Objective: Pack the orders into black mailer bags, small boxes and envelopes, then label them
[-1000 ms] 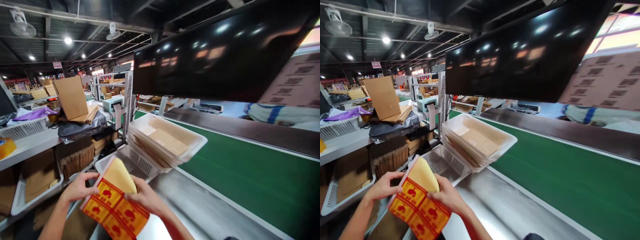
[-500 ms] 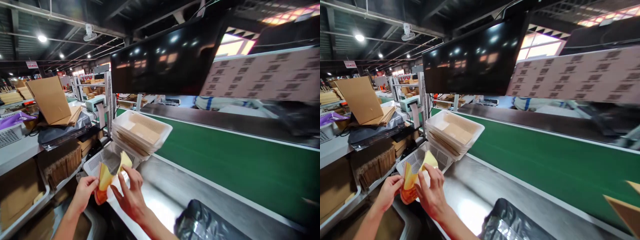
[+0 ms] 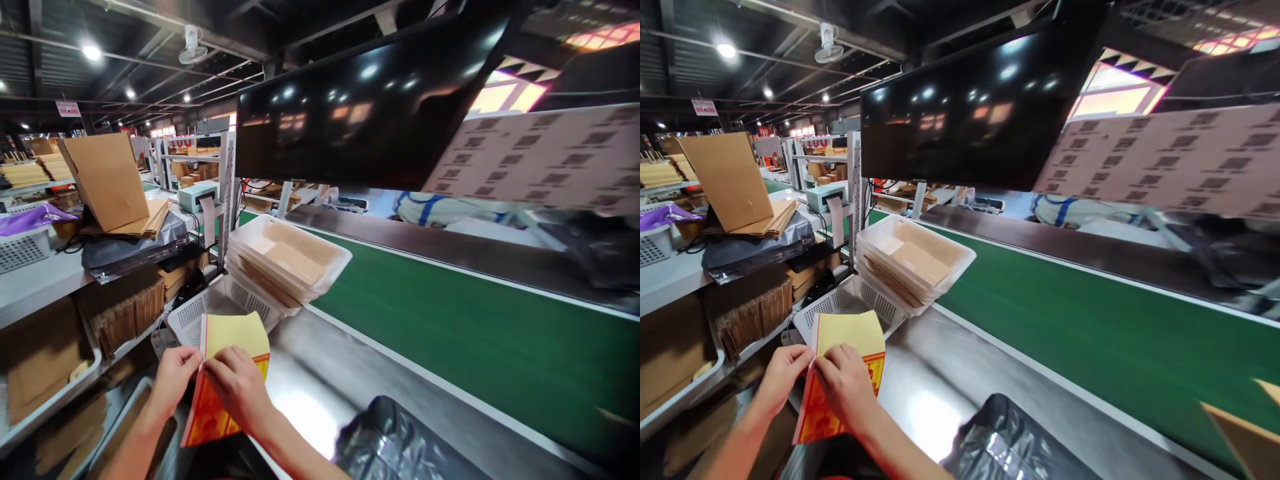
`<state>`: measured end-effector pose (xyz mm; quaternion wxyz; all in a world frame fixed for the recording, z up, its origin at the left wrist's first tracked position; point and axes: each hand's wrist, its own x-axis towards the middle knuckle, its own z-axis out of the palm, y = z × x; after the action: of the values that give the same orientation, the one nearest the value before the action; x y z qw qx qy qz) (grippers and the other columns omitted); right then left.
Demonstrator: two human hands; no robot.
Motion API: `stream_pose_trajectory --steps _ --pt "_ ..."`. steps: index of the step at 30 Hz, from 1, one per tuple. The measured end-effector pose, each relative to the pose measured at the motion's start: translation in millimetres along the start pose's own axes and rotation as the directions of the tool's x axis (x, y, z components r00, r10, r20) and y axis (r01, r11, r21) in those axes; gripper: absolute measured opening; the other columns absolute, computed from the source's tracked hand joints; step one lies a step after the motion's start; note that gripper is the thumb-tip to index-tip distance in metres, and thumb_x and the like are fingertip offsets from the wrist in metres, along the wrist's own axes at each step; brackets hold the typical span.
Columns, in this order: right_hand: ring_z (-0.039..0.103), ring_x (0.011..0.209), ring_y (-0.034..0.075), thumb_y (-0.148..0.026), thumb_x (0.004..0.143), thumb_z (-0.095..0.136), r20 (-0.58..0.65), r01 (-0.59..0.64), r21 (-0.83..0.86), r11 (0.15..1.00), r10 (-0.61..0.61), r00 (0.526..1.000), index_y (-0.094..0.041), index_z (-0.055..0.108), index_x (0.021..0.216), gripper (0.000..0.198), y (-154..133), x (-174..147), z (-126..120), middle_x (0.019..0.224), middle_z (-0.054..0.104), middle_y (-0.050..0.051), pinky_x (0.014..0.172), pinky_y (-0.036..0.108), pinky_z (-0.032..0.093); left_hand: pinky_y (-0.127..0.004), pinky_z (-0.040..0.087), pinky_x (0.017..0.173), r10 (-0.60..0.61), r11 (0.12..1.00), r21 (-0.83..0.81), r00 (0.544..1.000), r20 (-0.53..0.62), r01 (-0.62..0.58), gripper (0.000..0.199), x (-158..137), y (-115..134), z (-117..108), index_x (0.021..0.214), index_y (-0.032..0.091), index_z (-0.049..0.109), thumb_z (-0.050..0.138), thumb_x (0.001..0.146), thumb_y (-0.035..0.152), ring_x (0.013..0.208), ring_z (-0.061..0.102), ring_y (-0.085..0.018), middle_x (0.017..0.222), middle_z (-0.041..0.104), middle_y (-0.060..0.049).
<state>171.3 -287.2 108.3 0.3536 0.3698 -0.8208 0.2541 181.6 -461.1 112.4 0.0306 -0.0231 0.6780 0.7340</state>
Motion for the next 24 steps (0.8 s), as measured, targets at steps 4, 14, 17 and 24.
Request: stream_pose_trajectory --steps 4,14,17,24 --pt "0.057 0.074 0.018 -0.022 0.103 0.065 0.053 -0.007 0.029 1.0 0.005 0.999 -0.021 0.075 0.092 0.015 2.3 -1.5 -2.4 0.082 0.068 0.001 0.067 0.032 0.042 -0.038 0.059 0.082 -0.027 0.997 -0.066 0.999 0.042 0.03 0.043 -2.0 3.3 0.3 0.093 0.015 0.086 0.088 0.073 0.054 0.078 0.073 -0.026 0.085 0.083 -0.009" --pt "0.054 0.074 0.018 -0.017 0.105 0.06 0.125 0.056 0.038 0.998 -0.061 0.99 -0.021 0.07 0.087 0.021 4.0 -13.4 9.2 0.08 0.066 0.001 0.067 0.034 0.037 -0.028 0.043 0.062 -0.116 0.992 0.042 0.993 -0.028 0.117 0.038 -3.6 -15.3 -5.6 0.082 0.014 0.084 0.081 0.074 0.051 0.067 0.062 -0.018 0.071 0.074 -0.004" --pt "0.054 0.073 0.018 -0.016 0.107 0.054 0.112 0.088 0.053 0.995 -0.094 0.989 -0.021 0.069 0.088 0.025 2.4 -13.2 16.2 0.081 0.066 0.002 0.067 0.034 0.038 -0.027 0.04 0.06 -0.152 0.987 0.033 0.985 -0.079 0.154 0.04 -2.9 -20.7 -11.9 0.083 0.014 0.083 0.08 0.072 0.052 0.066 0.058 -0.017 0.068 0.071 -0.003" --pt "0.06 0.079 0.02 -0.01 0.102 0.05 0.125 0.123 0.314 0.942 -0.169 0.978 -0.024 0.063 0.099 0.02 -9.6 -9.8 25.8 0.091 0.069 0.004 0.069 0.034 0.051 -0.027 0.038 0.058 -0.188 0.981 -0.075 0.969 -0.164 0.178 0.035 -0.3 -45.3 -39.9 0.074 0.015 0.075 0.081 0.072 0.05 0.059 0.052 -0.014 0.064 0.066 0.0"
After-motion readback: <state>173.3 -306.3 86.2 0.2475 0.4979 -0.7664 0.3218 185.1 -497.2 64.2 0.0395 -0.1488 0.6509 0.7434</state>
